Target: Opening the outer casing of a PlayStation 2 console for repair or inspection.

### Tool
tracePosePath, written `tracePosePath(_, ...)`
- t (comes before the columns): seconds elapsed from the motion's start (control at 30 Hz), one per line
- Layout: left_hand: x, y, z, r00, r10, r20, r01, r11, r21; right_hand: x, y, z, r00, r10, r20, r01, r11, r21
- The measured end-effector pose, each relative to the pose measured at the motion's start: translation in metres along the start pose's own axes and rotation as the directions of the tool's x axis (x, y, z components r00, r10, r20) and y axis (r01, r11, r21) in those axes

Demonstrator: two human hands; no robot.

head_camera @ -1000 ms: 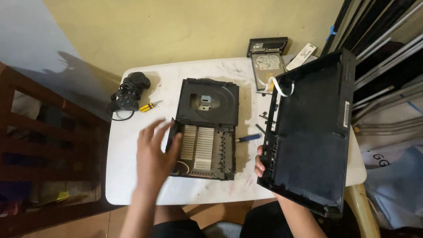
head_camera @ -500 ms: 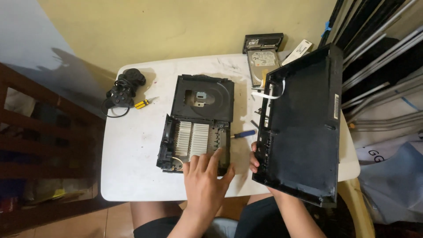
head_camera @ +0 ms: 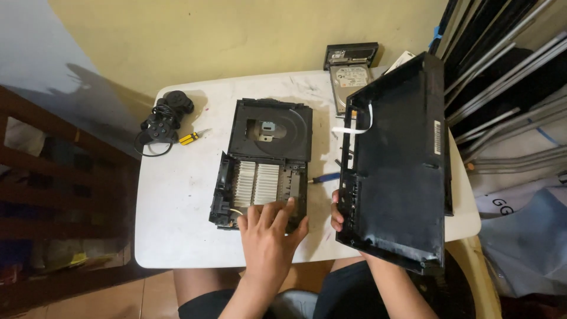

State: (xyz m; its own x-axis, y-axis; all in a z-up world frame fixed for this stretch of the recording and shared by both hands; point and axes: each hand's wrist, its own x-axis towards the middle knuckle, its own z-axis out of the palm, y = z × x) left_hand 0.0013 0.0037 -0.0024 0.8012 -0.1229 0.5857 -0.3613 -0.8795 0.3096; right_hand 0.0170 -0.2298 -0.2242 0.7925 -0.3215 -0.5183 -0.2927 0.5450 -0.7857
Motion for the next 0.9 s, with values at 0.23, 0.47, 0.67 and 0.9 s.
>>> tracePosePath(0.23, 0.003, -0.013, -0.015, 0.991, 0.122, 0.052, -0.117, 0.989, -0.088, 0.003, -0.011, -0.006, 0.999, -0.011, 0.035, 0.011, 1.000, -0.014)
tracePosePath(0.47, 0.008, -0.045, -0.018, 0.934, 0.291, 0.207, -0.254, 0.949, -0.185, 0.007, -0.028, -0.007, 0.997, -0.049, 0.068, 0.049, 0.999, -0.001)
tracePosePath(0.67, 0.007, -0.049, -0.006, 0.943, 0.300, 0.143, -0.276, 0.947, -0.162, 0.004, -0.037, -0.008, 0.991, -0.094, 0.093, 0.092, 0.995, 0.023)
tracePosePath(0.9, 0.018, -0.065, 0.007, 0.952, 0.259, 0.161, -0.236, 0.960, -0.152, -0.002, -0.032, -0.032, 0.990, -0.113, 0.087, 0.110, 0.993, 0.036)
